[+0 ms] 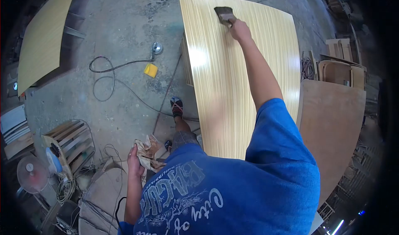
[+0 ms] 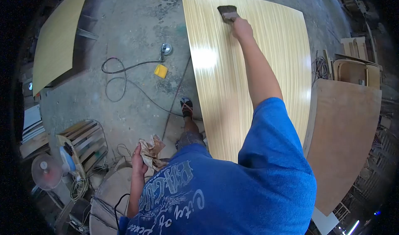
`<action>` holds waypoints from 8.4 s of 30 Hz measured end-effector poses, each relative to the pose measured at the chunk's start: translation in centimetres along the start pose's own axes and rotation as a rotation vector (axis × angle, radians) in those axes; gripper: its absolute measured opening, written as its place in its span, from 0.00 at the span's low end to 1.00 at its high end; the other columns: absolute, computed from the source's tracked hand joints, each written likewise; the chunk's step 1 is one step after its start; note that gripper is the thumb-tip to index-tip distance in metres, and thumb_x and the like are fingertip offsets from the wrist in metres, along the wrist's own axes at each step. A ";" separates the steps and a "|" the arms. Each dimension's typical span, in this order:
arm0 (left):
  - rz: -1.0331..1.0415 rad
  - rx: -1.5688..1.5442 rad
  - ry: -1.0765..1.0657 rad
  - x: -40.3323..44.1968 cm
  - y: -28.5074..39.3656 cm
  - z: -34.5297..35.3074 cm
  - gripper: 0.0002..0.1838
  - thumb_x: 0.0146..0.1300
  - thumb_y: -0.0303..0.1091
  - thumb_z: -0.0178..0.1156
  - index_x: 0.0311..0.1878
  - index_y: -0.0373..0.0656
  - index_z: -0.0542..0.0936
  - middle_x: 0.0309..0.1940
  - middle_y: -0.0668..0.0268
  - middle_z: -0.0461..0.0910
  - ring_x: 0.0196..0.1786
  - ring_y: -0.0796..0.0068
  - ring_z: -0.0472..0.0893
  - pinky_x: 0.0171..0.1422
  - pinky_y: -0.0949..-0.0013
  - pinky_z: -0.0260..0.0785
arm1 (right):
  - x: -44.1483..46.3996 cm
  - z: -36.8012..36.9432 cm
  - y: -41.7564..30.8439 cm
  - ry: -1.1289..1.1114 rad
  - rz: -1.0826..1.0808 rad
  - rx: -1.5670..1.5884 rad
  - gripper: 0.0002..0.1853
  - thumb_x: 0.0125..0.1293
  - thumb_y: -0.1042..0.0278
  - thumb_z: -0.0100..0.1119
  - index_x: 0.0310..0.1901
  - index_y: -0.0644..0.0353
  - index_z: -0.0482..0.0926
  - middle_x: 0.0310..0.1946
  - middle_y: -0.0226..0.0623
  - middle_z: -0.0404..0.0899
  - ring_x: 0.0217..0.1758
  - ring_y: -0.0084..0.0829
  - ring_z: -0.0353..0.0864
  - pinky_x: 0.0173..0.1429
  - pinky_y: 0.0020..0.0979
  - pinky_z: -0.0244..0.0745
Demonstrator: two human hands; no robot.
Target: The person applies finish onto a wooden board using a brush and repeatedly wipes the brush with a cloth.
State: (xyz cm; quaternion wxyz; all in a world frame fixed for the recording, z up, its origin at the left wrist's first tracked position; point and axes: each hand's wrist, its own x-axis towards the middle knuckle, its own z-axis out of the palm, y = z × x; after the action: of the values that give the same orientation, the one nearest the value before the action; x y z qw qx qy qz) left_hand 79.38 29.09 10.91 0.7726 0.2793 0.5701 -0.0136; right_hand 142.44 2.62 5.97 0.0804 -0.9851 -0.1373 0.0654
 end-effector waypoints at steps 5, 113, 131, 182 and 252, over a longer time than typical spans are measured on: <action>-0.007 0.028 -0.066 -0.2 -1.9 -2.6 0.22 0.77 0.45 0.50 0.61 0.37 0.72 0.55 0.53 0.78 0.56 0.57 0.81 0.60 0.53 0.75 | -10.1 0.3 1.8 -0.041 0.027 0.000 0.19 0.65 0.70 0.52 0.56 0.46 0.83 0.45 0.50 0.85 0.49 0.52 0.84 0.53 0.50 0.80; -0.194 0.411 -0.540 -25.6 -52.4 -36.7 0.24 0.76 0.47 0.52 0.65 0.39 0.73 0.58 0.56 0.80 0.57 0.62 0.82 0.62 0.58 0.76 | -139.4 9.4 27.3 -0.515 0.333 0.105 0.19 0.65 0.69 0.52 0.56 0.53 0.83 0.47 0.54 0.83 0.51 0.54 0.82 0.54 0.48 0.77; -0.225 0.440 -0.513 -25.2 -53.0 -36.3 0.23 0.77 0.47 0.51 0.65 0.40 0.72 0.56 0.58 0.81 0.56 0.64 0.83 0.60 0.59 0.77 | -145.3 9.3 26.2 -0.935 0.375 -0.051 0.19 0.64 0.72 0.54 0.57 0.53 0.82 0.47 0.54 0.83 0.50 0.54 0.83 0.55 0.47 0.76; 0.220 0.690 -0.287 -15.8 -31.5 -34.5 0.15 0.71 0.39 0.62 0.53 0.39 0.80 0.43 0.65 0.84 0.44 0.75 0.84 0.49 0.70 0.76 | -102.7 13.4 16.8 -0.344 0.605 0.316 0.23 0.60 0.53 0.68 0.38 0.72 0.82 0.32 0.52 0.86 0.36 0.44 0.88 0.42 0.40 0.82; 0.276 0.712 -0.094 2.6 -0.7 -14.3 0.16 0.69 0.38 0.63 0.54 0.38 0.79 0.45 0.62 0.85 0.46 0.74 0.83 0.52 0.70 0.74 | -29.9 6.9 -2.0 0.196 0.321 1.171 0.14 0.69 0.69 0.61 0.51 0.70 0.80 0.38 0.43 0.84 0.37 0.29 0.85 0.44 0.30 0.83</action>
State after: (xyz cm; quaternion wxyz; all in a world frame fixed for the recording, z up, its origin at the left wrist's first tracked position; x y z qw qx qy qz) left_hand 67.57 35.73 5.52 0.6472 0.6033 0.4505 -0.1194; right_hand 112.37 -2.91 2.76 0.6097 -0.7870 0.0794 0.0506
